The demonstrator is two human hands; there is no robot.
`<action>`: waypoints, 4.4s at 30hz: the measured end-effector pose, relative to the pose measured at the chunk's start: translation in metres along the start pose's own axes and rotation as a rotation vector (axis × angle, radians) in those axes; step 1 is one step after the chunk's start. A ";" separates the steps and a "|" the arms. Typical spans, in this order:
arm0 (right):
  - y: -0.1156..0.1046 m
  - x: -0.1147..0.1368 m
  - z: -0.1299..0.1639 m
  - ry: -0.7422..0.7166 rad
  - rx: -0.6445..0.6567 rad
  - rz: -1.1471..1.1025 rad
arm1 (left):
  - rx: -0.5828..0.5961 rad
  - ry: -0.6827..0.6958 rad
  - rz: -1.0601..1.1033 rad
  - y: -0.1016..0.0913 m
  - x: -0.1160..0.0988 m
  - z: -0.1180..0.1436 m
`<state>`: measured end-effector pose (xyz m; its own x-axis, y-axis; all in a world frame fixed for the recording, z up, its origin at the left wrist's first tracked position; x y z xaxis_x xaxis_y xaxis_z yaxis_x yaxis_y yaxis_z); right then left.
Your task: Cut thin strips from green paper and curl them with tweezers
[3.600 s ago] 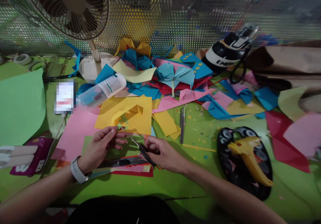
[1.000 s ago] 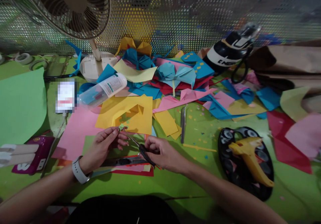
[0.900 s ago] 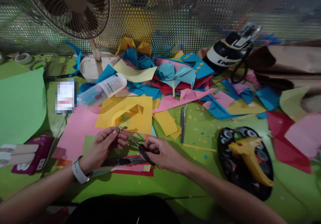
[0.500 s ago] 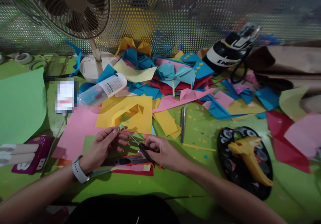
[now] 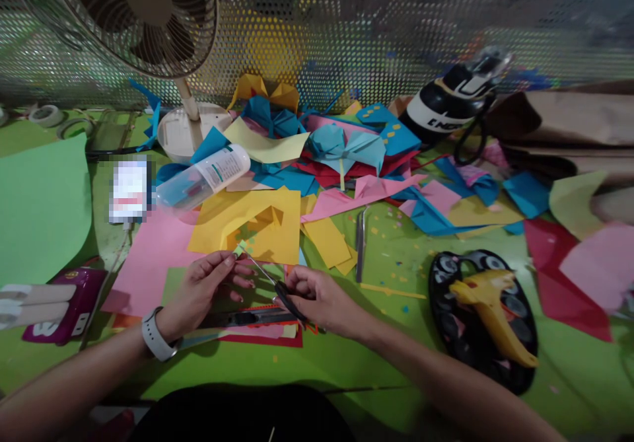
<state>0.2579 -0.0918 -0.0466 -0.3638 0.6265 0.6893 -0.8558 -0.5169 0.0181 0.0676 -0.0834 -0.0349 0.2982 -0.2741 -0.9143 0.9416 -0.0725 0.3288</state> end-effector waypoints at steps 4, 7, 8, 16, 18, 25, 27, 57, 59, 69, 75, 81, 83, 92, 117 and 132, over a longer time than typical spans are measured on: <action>-0.001 -0.001 0.000 -0.001 0.006 -0.001 | 0.018 0.007 -0.026 0.000 0.000 -0.001; -0.001 -0.002 0.000 0.006 0.010 -0.004 | 0.022 0.007 -0.040 0.000 0.001 -0.001; -0.001 -0.002 0.000 0.007 0.011 -0.005 | 0.024 0.008 -0.042 0.000 0.001 -0.001; -0.001 -0.002 -0.001 0.009 -0.015 -0.009 | 0.046 0.019 -0.043 -0.001 0.001 -0.002; 0.000 -0.002 -0.001 0.009 -0.013 -0.012 | 0.043 0.016 -0.047 -0.002 0.001 -0.002; -0.001 -0.003 -0.001 0.008 0.002 -0.010 | 0.044 0.015 -0.048 -0.001 0.000 -0.002; -0.002 -0.004 -0.002 0.009 -0.005 -0.010 | 0.043 0.012 -0.051 -0.001 0.000 -0.002; -0.103 0.005 0.045 -0.390 -0.819 0.321 | 0.427 0.016 -0.346 0.036 -0.036 0.021; -0.099 0.004 0.045 -0.421 -0.833 0.355 | 0.468 0.049 -0.377 0.053 -0.032 0.010; -0.099 0.004 0.064 -0.494 -0.972 0.362 | 0.427 0.632 -1.160 0.090 -0.049 -0.059; -0.109 -0.005 0.061 -0.457 -0.968 0.329 | 0.180 0.824 -1.961 0.020 -0.073 -0.041; -0.093 0.005 0.044 -0.431 -0.856 0.371 | 0.132 0.873 -1.997 0.002 -0.071 -0.045; -0.083 0.010 0.043 -0.417 -0.790 0.337 | 0.080 1.003 -2.015 0.008 -0.077 -0.035; -0.039 0.037 0.032 -0.402 -0.286 -0.016 | 0.355 1.375 -1.737 0.021 -0.066 0.018; 0.034 0.000 0.018 -0.119 0.045 -0.728 | 0.690 0.613 -0.796 0.024 -0.054 0.029; 0.025 0.006 0.016 -0.201 -0.091 -0.978 | 0.110 0.207 -0.178 0.000 -0.032 0.016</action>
<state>0.2400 -0.1106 -0.0306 0.5766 0.6378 0.5106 -0.7735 0.2249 0.5925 0.0551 -0.0895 -0.0017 0.1658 -0.0468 -0.9851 0.9627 -0.2089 0.1719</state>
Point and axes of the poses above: each hand's wrist, its own z-axis away from the middle knuckle, its own y-axis out of the palm, x = y × z, the point moved 4 cm from there along -z, towards the middle knuckle, and after that the axes turned 15 degrees about y, right-handed, at the moved point
